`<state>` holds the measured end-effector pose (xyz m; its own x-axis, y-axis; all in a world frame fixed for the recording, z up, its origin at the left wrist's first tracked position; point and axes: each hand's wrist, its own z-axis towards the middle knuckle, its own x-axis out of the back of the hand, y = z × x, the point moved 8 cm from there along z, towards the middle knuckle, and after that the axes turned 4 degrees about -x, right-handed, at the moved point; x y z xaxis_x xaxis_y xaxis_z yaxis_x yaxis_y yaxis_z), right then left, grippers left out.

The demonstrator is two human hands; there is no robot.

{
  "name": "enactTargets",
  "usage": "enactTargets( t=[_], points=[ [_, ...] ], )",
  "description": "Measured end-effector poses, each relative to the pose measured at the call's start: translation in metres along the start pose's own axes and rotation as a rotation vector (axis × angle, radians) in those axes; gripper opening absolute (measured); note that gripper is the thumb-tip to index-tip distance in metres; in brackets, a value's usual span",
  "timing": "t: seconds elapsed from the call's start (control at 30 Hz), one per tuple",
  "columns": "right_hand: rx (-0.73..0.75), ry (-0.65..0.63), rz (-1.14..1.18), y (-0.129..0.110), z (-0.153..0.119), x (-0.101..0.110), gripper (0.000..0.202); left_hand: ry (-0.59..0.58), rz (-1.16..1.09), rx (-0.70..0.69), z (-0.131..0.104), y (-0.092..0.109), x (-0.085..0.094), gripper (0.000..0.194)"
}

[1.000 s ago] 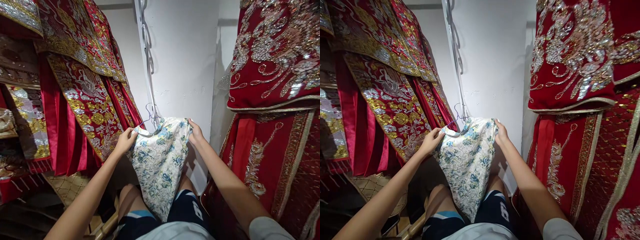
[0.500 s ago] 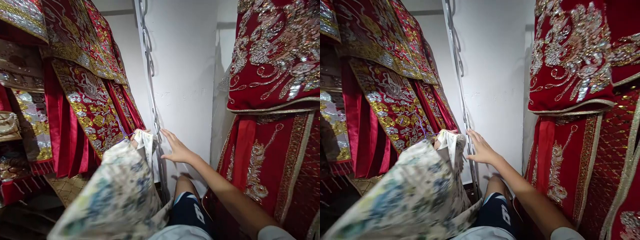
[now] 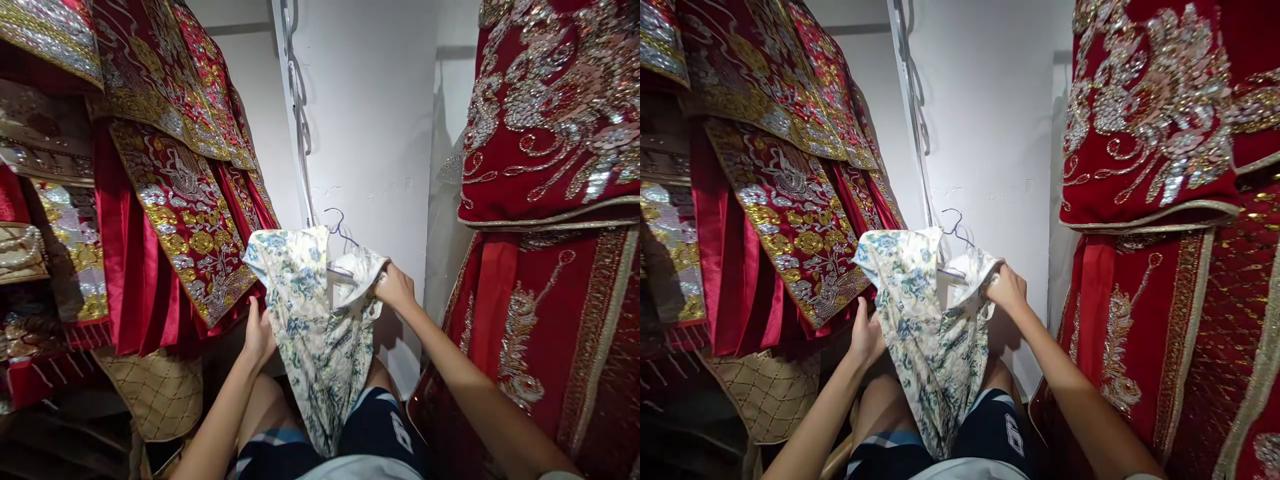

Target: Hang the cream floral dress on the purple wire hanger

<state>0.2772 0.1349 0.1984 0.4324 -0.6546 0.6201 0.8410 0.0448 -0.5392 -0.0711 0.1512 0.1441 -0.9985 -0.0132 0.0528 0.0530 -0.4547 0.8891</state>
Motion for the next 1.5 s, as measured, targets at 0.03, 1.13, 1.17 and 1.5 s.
enactTargets(
  t=[0.03,1.13,1.17,1.5],
  points=[
    [-0.010,0.001,-0.011,-0.004,0.006,0.004,0.053,0.011,-0.062,0.053,-0.007,-0.010,-0.003,0.073],
    [-0.003,-0.743,0.638,-0.055,-0.171,-0.105,0.038,0.067,-0.254,0.374,-0.122,-0.088,-0.049,0.077],
    [-0.007,-0.746,0.662,-0.055,-0.171,-0.103,0.037,0.097,-0.230,0.367,-0.122,-0.086,-0.045,0.076],
    [-0.066,-0.651,0.709,-0.052,-0.170,-0.105,0.039,0.061,-0.250,0.341,-0.132,-0.085,-0.064,0.080]
  ],
)
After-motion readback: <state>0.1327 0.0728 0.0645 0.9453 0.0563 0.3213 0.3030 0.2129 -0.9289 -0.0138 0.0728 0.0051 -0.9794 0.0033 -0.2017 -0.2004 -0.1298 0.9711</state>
